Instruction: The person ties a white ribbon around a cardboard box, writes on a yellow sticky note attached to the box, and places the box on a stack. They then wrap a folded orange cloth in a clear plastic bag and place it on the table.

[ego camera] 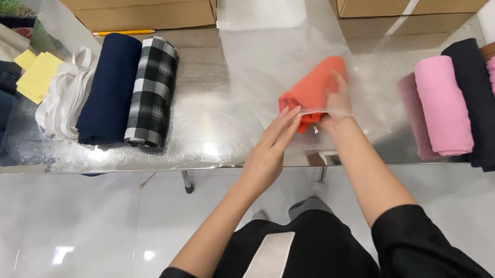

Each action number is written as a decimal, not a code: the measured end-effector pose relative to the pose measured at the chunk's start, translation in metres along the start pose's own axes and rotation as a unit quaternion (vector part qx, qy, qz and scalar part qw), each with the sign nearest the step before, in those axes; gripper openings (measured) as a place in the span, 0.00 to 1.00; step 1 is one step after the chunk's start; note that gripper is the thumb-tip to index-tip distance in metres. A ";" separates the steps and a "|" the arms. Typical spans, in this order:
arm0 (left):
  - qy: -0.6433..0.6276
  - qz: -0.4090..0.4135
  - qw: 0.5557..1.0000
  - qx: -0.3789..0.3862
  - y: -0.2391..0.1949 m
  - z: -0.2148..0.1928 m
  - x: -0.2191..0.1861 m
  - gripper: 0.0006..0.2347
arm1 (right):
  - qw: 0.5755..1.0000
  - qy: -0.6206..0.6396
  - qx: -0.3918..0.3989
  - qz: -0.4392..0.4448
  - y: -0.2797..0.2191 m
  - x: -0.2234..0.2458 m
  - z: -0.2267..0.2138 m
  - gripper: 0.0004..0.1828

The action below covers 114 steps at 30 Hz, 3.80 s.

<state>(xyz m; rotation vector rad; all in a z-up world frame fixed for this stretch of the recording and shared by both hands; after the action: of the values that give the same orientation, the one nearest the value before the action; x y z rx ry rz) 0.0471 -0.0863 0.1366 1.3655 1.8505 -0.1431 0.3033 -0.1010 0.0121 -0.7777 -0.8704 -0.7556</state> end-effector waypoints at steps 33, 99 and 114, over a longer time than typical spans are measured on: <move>-0.173 -0.527 0.829 -0.069 -0.074 0.064 0.201 0.16 | 0.605 -0.752 0.193 -0.175 -0.075 -0.025 0.018 0.40; -0.187 -0.536 0.823 0.018 -0.025 0.034 0.161 0.28 | 0.630 -0.740 0.023 -0.235 0.010 0.009 0.006 0.46; -0.208 -0.583 0.784 0.033 -0.040 0.048 0.166 0.32 | 0.562 -0.803 0.078 -0.181 0.044 -0.021 0.074 0.46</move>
<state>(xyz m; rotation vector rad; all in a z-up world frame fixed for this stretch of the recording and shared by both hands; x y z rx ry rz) 0.0249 -0.0032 -0.0187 -0.0047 2.0174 -1.0481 0.3033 -0.0123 0.0129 -1.0463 -2.8030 -0.0488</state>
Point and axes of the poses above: each hand's wrist, its own y-axis towards the middle knuckle, its own z-axis out of the palm, x = y × z, the point moved 4 cm from there along y, towards the middle knuckle, and after that the axes turned 7 degrees about -z, right-handed, at the moved point
